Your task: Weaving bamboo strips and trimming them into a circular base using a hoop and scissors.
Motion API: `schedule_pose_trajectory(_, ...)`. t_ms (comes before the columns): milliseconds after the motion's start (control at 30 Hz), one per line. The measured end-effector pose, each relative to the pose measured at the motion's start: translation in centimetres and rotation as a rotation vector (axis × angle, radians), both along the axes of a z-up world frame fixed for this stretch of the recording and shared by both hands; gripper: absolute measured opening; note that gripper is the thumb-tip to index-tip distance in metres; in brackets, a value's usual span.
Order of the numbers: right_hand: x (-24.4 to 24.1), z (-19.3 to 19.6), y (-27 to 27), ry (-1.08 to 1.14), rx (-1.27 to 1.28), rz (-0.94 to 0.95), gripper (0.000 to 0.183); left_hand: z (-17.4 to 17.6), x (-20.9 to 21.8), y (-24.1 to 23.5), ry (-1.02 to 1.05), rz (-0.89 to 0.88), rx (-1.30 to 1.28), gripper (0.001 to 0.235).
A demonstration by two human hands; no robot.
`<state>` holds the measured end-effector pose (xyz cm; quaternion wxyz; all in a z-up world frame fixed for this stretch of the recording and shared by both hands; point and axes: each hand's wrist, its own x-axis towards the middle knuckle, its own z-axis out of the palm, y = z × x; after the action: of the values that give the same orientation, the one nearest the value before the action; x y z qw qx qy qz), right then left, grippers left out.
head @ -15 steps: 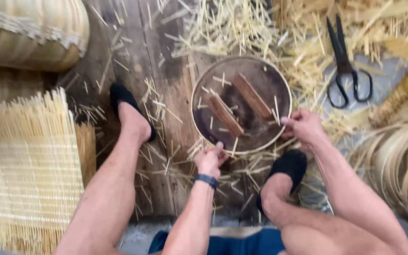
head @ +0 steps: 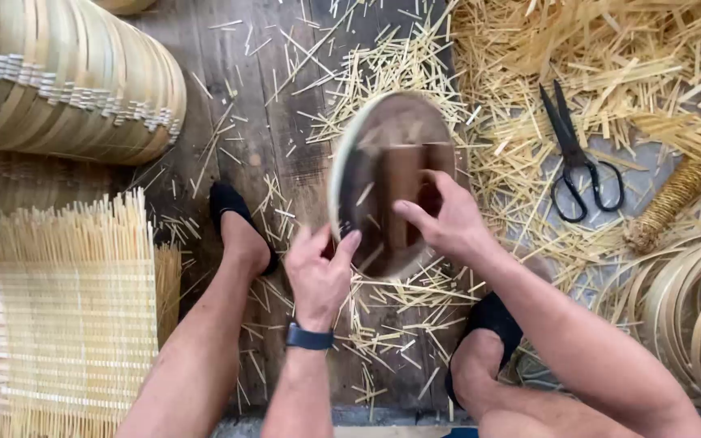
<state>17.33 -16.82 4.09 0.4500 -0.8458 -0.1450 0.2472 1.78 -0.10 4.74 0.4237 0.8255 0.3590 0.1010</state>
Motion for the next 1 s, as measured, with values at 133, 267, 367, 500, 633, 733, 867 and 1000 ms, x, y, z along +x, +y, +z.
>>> schedule_pose_trajectory(133, -1.0, 1.5, 0.5, 0.299, 0.184, -0.168, 0.057, 8.8, 5.0, 0.1, 0.086, -0.222, 0.341, 0.051)
schedule_pose_trajectory(267, -2.3, -0.9, -0.9, 0.476, 0.518, -0.319, 0.059, 6.8, 7.8, -1.3, -0.444, -0.369, 0.685, 0.053)
schedule_pose_trajectory(367, -2.1, -1.2, -1.6, 0.396, 0.662, -0.36, 0.049, 4.0, 8.9, -1.7, -0.303, -0.35, 0.231, 0.05)
schedule_pose_trajectory(500, -2.8, -1.0, -3.7, 0.44, 0.695, -0.338, 0.043, 3.9, 9.4, -2.2, -0.35, -0.375, 0.302, 0.048)
schedule_pose_trajectory(633, -3.2, -4.9, -7.6, 0.522, 0.713, -0.425, 0.042, 5.2, 10.4, -2.5, -0.4, -0.421, 0.304, 0.046)
schedule_pose_trajectory(733, -4.9, -10.1, -15.4, 0.792, 1.1, -0.422, 0.055, 2.1, 11.1, 0.9, -0.172, -0.339, 0.31, 0.048)
schedule_pose_trajectory(867, -7.1, -14.7, -19.5, 0.902, 1.218, -0.425, 0.064, -0.7, 10.0, 7.8, -0.431, -0.199, 0.439, 0.057)
schedule_pose_trajectory(1000, -9.4, -26.7, -20.1, 0.626, 0.779, -0.229, 0.047, 0.7, 7.8, 14.7, -0.092, 0.059, 0.303, 0.069)
